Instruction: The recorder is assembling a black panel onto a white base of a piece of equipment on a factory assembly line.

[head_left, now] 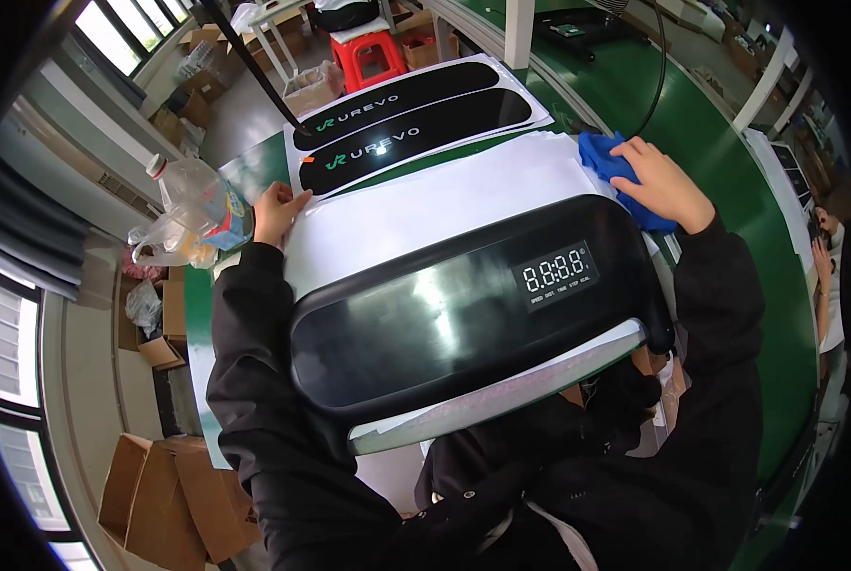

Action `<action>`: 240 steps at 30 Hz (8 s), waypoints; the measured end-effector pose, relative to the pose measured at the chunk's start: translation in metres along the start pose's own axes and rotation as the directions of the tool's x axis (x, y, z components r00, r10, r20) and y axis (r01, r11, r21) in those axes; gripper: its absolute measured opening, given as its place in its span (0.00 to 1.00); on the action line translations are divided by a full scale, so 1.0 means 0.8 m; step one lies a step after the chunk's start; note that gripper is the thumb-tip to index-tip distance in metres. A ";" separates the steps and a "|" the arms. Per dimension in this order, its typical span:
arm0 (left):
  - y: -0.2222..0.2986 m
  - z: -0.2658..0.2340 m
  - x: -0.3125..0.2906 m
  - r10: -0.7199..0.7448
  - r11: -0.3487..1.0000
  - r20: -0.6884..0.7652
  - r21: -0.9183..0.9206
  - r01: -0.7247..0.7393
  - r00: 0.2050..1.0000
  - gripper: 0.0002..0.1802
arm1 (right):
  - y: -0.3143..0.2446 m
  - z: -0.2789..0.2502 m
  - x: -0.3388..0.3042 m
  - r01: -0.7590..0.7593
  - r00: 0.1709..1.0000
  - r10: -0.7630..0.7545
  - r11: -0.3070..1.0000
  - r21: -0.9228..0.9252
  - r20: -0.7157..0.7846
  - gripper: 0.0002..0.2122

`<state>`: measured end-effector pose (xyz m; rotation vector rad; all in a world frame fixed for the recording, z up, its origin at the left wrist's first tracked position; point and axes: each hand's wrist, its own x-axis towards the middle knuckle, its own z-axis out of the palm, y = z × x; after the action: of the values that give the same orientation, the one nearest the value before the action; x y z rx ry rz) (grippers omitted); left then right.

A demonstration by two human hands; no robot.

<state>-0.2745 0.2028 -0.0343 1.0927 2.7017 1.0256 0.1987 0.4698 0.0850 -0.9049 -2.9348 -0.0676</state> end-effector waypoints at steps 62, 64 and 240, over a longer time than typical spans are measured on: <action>0.111 -0.154 -0.083 -0.294 0.940 0.728 0.338 0.049 0.620 0.13 | 0.341 -0.200 -0.011 0.824 0.504 0.688 -0.204 0.528 -0.522 0.12; 0.132 -0.176 -0.103 -0.244 0.942 0.658 0.335 0.014 0.713 0.13 | 0.195 -0.228 -0.041 0.859 0.304 0.782 0.021 0.512 -0.544 0.12; 0.134 -0.065 -0.466 -0.428 0.711 -0.294 -0.693 0.117 0.855 0.11 | 0.031 0.114 -0.244 0.051 0.725 0.682 0.086 0.995 -0.096 0.14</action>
<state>0.0546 -0.0063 0.0000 0.3188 2.2856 2.1250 0.3688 0.3867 -0.0209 -0.9547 -1.4143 1.2484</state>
